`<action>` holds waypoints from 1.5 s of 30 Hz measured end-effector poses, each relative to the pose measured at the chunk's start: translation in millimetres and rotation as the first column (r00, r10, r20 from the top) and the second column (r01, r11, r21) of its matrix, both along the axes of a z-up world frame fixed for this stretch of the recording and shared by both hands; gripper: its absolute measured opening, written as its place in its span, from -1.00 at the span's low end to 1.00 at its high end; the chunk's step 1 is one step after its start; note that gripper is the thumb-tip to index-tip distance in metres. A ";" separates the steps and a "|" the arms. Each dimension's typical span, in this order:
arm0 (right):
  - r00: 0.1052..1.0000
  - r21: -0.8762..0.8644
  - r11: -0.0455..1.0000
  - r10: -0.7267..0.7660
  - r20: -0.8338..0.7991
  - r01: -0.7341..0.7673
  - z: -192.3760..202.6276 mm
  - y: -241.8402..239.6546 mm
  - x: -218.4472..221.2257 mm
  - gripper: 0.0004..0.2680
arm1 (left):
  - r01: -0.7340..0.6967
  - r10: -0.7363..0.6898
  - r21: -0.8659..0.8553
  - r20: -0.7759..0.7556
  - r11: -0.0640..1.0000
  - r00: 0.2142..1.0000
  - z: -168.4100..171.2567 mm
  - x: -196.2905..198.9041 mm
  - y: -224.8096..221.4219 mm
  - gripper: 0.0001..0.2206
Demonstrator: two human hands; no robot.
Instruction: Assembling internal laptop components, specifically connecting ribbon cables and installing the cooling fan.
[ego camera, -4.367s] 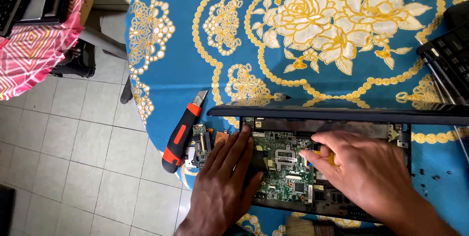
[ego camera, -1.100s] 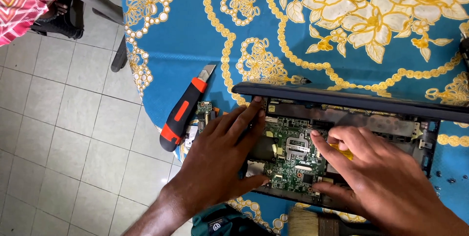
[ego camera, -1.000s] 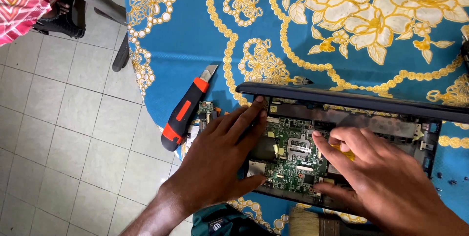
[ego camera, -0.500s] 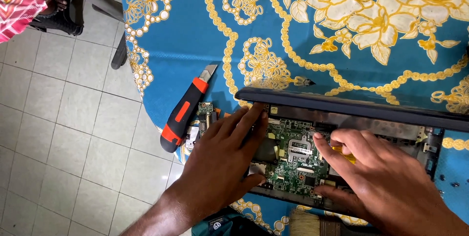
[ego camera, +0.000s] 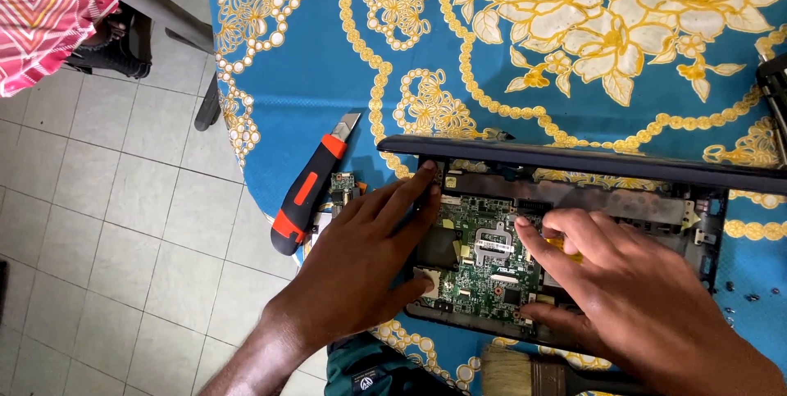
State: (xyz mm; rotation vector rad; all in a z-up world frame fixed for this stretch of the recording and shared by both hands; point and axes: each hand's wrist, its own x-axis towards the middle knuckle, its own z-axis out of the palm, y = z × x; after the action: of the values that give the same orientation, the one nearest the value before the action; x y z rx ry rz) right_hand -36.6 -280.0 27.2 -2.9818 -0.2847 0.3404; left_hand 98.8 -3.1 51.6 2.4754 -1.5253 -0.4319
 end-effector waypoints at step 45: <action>0.982 -0.015 0.991 0.134 0.132 -0.133 -14.2 11.2 -5.1 -0.28 | -0.161 0.167 0.046 -0.208 0.986 0.964 16.4 -6.5 -8.5 -0.09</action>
State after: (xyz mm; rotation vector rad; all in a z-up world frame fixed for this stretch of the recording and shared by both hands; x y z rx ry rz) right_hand -41.6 -268.8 13.0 -3.0034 -0.5003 0.1566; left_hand 92.3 -11.6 67.9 2.4607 -1.2303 -0.6667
